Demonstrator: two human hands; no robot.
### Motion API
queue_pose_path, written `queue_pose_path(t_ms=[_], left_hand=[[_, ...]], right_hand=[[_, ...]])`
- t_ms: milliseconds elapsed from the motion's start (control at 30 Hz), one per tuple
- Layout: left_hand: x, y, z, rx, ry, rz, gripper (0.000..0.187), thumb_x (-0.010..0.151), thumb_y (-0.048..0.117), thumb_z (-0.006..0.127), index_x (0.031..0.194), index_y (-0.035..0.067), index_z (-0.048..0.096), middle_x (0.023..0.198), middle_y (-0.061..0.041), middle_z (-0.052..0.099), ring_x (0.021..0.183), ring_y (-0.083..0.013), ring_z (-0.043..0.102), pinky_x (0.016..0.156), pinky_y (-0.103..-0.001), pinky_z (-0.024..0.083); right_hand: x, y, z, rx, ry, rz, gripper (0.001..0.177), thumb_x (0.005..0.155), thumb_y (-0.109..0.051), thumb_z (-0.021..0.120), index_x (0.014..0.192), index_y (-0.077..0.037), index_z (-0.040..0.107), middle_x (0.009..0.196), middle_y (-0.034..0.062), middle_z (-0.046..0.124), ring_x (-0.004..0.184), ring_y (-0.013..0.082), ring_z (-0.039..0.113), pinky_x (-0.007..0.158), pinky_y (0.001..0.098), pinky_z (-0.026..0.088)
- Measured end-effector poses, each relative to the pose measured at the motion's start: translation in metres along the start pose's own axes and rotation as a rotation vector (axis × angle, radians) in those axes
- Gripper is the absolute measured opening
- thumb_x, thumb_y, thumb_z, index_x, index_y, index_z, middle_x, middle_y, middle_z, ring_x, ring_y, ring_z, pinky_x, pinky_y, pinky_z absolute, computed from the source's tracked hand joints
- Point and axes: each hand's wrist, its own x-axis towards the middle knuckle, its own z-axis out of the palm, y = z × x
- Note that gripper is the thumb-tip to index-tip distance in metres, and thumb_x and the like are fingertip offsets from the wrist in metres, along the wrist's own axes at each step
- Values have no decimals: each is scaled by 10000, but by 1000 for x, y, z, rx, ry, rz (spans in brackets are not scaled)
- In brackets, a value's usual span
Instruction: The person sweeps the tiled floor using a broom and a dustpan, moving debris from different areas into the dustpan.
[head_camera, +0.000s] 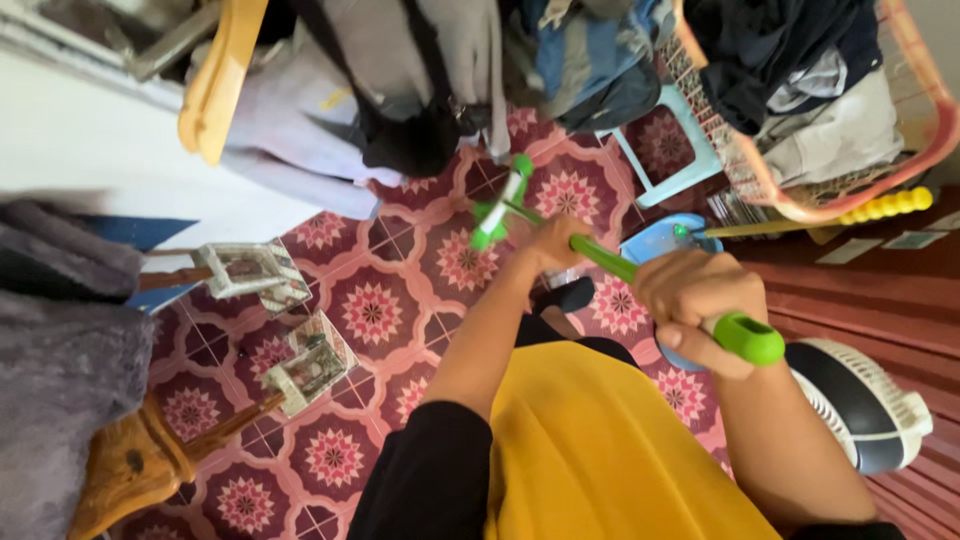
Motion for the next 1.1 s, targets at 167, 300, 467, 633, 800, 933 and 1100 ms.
queue_pose_path(t_ms=[167,300,467,633,800,933,1100], left_hand=[[-33,-20,-25,139,276,371,137,785,210,727,765,95,655,783,-121,686,796,-304,687,751,-430,537],[-50,-4,0,16,359,462,135,704,292,761,727,163,727,646,-100,710,645,-294,691,682,-460,509],[-58,38,29,-11,130,418,217,758,254,663,603,108,620,590,-83,660,548,-231,668,559,-410,498],[-92,19,49,-101,0,359,264,808,272,646,661,53,642,617,-130,648,549,-284,648,566,-433,510],[-98,-14,38,-117,48,311,189,752,268,674,759,84,717,714,-130,708,664,-301,711,629,-431,542],[-60,-41,0,170,104,237,211,787,304,695,738,99,716,776,-157,712,758,-356,712,680,-458,540],[-23,-44,-26,145,234,234,193,734,276,713,756,85,701,780,-168,702,764,-383,706,688,-470,548]], right_hand=[[-9,-5,41,-82,36,39,366,815,-18,594,598,-86,307,537,42,394,448,220,365,529,393,335],[-28,-28,56,-39,178,-14,417,802,-48,637,618,-147,276,532,-4,298,400,170,254,518,373,237],[-18,-76,55,-93,248,-56,274,922,-177,565,718,-75,415,454,-18,421,387,143,365,489,361,378],[3,-56,90,-152,464,63,317,834,-57,620,611,-55,395,480,22,408,368,151,385,455,377,351],[-3,-37,89,-72,330,76,374,860,-51,618,627,-74,327,506,31,419,381,150,368,460,346,330],[-5,-6,62,-41,215,58,401,844,-36,621,590,-92,315,502,17,399,419,175,384,511,386,361],[-2,9,9,-28,215,49,381,890,-56,597,639,-76,311,562,65,400,485,237,406,560,417,397]])
